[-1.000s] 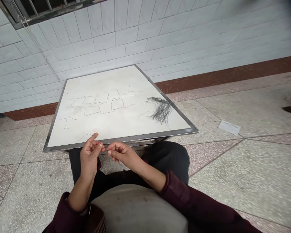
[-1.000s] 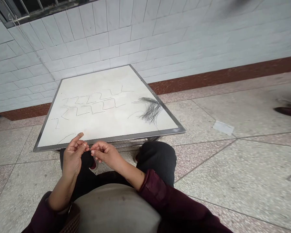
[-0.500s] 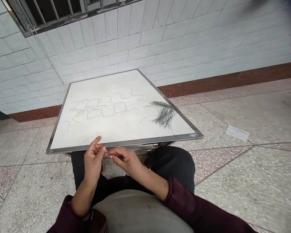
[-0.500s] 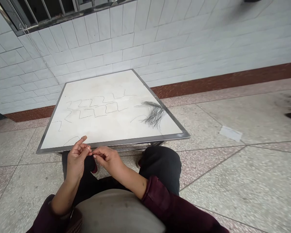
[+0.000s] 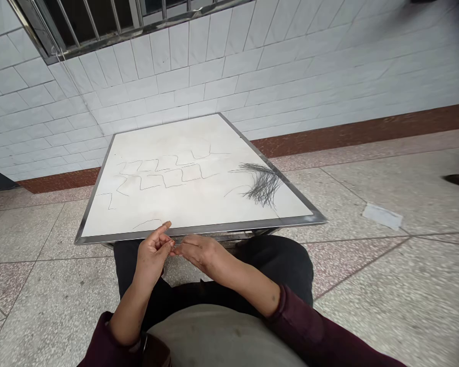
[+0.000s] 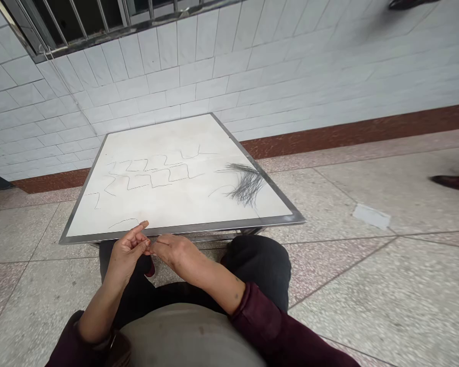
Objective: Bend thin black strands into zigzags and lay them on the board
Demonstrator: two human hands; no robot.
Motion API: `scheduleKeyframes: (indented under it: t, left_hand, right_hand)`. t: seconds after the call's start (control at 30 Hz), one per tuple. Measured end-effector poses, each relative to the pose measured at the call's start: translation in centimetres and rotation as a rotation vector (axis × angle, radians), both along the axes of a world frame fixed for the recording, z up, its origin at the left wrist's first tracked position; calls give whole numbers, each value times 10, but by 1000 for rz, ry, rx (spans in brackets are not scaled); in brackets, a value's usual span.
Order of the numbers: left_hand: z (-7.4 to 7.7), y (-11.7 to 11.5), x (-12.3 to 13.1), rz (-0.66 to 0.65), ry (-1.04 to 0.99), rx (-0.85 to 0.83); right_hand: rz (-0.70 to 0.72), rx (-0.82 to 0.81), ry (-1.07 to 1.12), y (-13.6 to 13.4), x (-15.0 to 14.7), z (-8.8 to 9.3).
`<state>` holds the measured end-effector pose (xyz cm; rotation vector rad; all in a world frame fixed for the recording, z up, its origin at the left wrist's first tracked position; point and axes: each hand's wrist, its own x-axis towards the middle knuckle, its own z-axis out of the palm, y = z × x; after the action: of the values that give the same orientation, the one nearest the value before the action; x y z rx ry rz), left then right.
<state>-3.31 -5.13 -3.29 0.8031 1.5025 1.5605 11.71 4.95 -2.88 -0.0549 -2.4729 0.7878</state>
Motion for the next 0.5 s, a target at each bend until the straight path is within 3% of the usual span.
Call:
scheduleKeyframes:
  t: [0.17, 0.5]
  left_hand:
    - [-6, 3, 4, -38, 29, 8]
    - [4, 6, 12, 31, -33, -18]
  right_hand:
    - [74, 148, -67, 9, 2, 9]
    - [-2, 109, -9, 14, 3, 3]
